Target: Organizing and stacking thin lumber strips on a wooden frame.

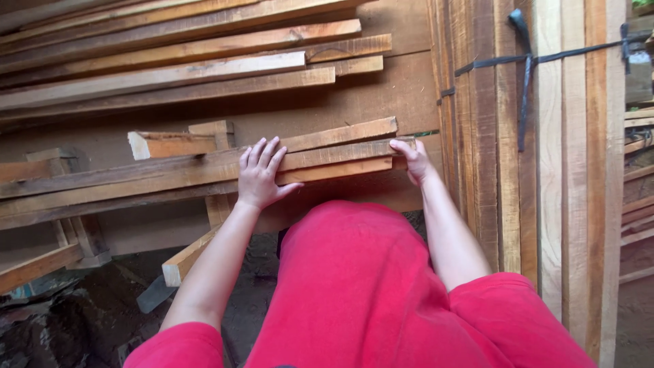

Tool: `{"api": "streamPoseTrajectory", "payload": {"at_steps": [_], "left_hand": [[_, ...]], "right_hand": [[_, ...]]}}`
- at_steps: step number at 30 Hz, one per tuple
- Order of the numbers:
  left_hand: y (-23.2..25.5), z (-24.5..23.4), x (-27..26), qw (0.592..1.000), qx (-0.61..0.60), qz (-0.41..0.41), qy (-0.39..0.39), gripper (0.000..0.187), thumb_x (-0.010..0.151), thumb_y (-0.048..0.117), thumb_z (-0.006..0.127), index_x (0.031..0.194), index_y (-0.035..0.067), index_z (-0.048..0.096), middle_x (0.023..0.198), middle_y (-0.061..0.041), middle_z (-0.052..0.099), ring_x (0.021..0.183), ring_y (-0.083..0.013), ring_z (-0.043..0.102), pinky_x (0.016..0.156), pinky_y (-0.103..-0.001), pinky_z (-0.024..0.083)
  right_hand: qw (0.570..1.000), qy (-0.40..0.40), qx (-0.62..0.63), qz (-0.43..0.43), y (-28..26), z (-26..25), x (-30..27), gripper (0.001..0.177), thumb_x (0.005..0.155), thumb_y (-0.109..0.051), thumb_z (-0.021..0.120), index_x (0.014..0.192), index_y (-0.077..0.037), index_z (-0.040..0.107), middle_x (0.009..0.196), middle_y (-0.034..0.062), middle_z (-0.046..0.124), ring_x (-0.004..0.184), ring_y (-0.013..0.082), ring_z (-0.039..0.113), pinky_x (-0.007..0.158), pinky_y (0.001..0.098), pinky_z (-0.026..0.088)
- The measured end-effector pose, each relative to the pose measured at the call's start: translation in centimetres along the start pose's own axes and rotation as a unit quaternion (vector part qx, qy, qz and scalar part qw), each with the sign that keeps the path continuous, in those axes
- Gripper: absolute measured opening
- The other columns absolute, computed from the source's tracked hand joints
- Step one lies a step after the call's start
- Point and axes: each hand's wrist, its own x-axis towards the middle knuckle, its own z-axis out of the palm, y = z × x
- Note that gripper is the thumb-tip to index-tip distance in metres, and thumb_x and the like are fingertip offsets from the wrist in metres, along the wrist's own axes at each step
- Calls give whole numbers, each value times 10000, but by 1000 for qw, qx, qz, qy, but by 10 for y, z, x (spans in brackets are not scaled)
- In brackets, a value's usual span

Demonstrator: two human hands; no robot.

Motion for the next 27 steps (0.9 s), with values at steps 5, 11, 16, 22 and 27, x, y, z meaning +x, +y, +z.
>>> {"api": "streamPoseTrajectory", "payload": {"at_steps": [5,11,16,22,27], "left_hand": [[-1,3,-4,1000,-10,-8,4,908,693,811,720,1381,226,624,1545,-32,533,1409,-315,482,1131,-513,339],[-2,12,-5,1000,0,-4,20,846,752,789,690,1384,231,615,1540,-31,534,1415,-306,474,1136,-503,319],[-1,15,0,1000,-1,-1,26,829,766,785,676,1381,234,605,1535,-35,532,1415,-302,467,1137,-510,305],[0,10,0,999,20,1,29,822,775,800,670,1367,232,613,1521,-30,543,1382,-284,499,1120,-489,321],[-4,-4,5,999,38,24,8,945,669,883,656,1380,263,615,1525,-6,551,1372,-248,509,1113,-471,314]], "right_hand": [[999,30,-3,-21,7,1,-1,231,820,-255,835,994,-121,762,889,-2,706,842,137,678,813,357,590],[994,67,15,-79,14,-1,3,115,889,-276,746,953,-182,728,927,-3,678,903,163,653,902,372,507],[998,33,43,-22,-26,3,-7,309,964,-485,637,1049,-205,735,1089,-19,655,1032,162,579,1016,370,389],[998,36,48,-7,-69,-6,15,745,891,-863,400,1187,-218,624,1262,58,710,1081,241,732,694,276,489],[994,-94,-30,39,-85,14,15,1154,855,-957,243,1532,-40,424,1582,206,431,1403,411,460,1136,467,369]]}}
